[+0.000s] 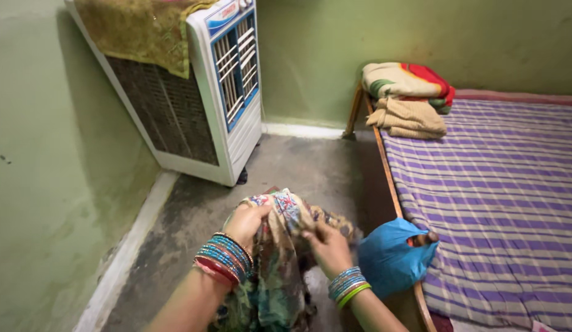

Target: The person folds a red and green patterned blanket, a beige blanket, and a patterned cloth, stacking them on the bed. The person then picks up another patterned cloth and begins to fold it.

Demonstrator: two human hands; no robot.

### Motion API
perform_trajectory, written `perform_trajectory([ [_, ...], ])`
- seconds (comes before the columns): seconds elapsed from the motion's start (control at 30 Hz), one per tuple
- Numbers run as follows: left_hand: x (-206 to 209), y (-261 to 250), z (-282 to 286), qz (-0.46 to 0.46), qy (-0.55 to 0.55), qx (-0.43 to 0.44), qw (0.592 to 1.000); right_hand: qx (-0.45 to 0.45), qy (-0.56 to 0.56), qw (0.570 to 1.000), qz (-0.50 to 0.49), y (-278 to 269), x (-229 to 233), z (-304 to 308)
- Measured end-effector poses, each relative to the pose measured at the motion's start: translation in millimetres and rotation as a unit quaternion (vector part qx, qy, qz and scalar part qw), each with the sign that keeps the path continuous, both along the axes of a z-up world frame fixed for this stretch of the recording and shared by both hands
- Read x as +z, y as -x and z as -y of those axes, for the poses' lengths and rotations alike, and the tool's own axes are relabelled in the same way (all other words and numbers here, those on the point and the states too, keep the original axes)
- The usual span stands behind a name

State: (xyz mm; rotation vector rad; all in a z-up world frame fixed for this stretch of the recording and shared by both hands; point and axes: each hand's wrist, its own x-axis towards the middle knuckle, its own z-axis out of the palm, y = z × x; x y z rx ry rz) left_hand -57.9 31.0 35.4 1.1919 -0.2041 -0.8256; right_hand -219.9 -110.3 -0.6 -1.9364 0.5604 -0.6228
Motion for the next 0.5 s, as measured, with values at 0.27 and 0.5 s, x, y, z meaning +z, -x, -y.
perform_trajectory([
  [0.27, 17.7, 22.1, -11.3, -0.054, 0.043, -0.023, 0.997, -0.023, 0.064, 0.987, 0.146, -20.5, 89.0, -21.5],
  [0.5, 43.7, 5.2, -20.7, 0.010, 0.015, 0.013, 1.000, 0.160, 0.129, 0.974, 0.091, 8.8, 38.3, -77.5],
])
